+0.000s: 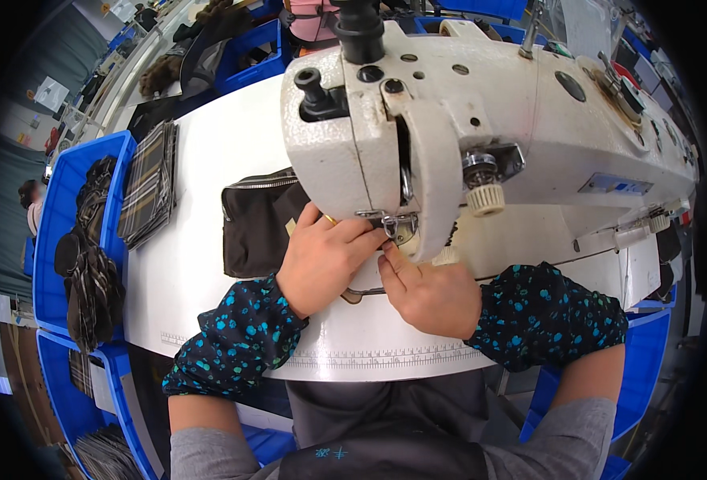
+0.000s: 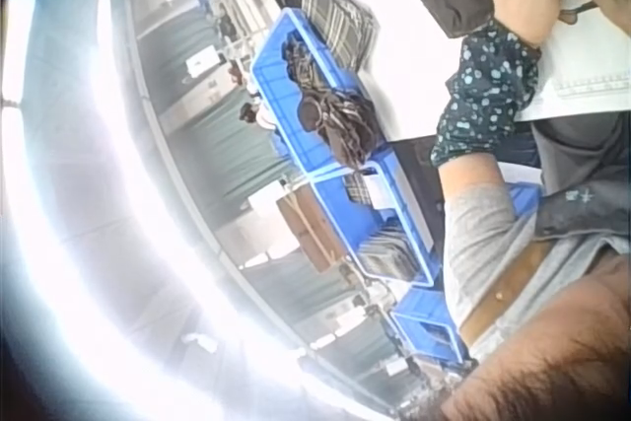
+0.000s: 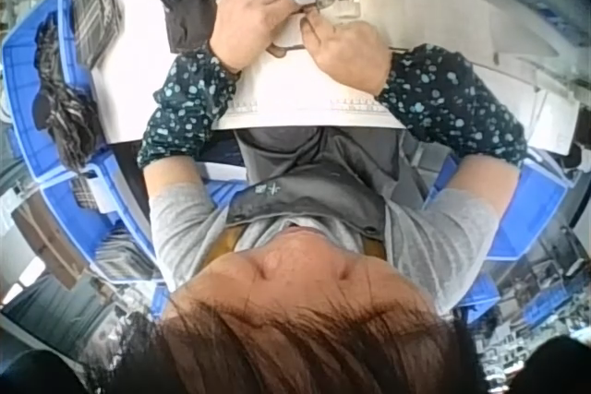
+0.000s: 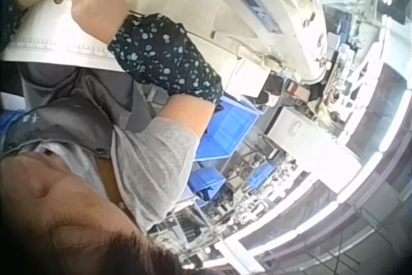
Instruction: Sewing pieces of fabric/leather together using an industrial sewing machine.
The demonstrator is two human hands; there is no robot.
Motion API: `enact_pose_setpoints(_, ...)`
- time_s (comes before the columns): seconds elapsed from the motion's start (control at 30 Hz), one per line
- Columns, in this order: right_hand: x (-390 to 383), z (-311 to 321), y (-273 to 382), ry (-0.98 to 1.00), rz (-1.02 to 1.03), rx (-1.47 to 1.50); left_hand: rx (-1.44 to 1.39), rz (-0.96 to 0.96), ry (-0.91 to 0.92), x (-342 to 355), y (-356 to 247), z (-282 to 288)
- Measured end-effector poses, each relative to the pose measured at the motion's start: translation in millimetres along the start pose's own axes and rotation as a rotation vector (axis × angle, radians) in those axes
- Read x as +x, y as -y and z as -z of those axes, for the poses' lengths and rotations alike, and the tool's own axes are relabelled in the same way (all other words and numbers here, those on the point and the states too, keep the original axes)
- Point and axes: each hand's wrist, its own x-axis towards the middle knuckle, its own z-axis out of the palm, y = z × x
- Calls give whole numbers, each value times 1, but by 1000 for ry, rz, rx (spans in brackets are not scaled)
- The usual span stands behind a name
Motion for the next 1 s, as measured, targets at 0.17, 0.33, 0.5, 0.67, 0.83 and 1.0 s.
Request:
enact_pose_setpoints(0.17,-2,1,0,-11,-17,-2,-108,4,-46,-2,-2,2)
enact_pose_setpoints(0.33,-3,5,4,-14,-14,-13,-10,-64,-61,-3,-3,3)
enact_pose_setpoints(0.5,-6,1,6,-3,-26,-17,33,-87,-48,-1,-8,8)
enact_pose_setpoints(0.67,-5,1,6,-7,-22,9,-34,-89,-8,1,-7,9)
enact_pose_setpoints(0.83,-5,7,7,70,-8,-46,-28,-88,12,0,-5,8)
enact_pose_setpoints(1.0,-7,6,9,36,27,-49,31,-82,31,4,-6,9)
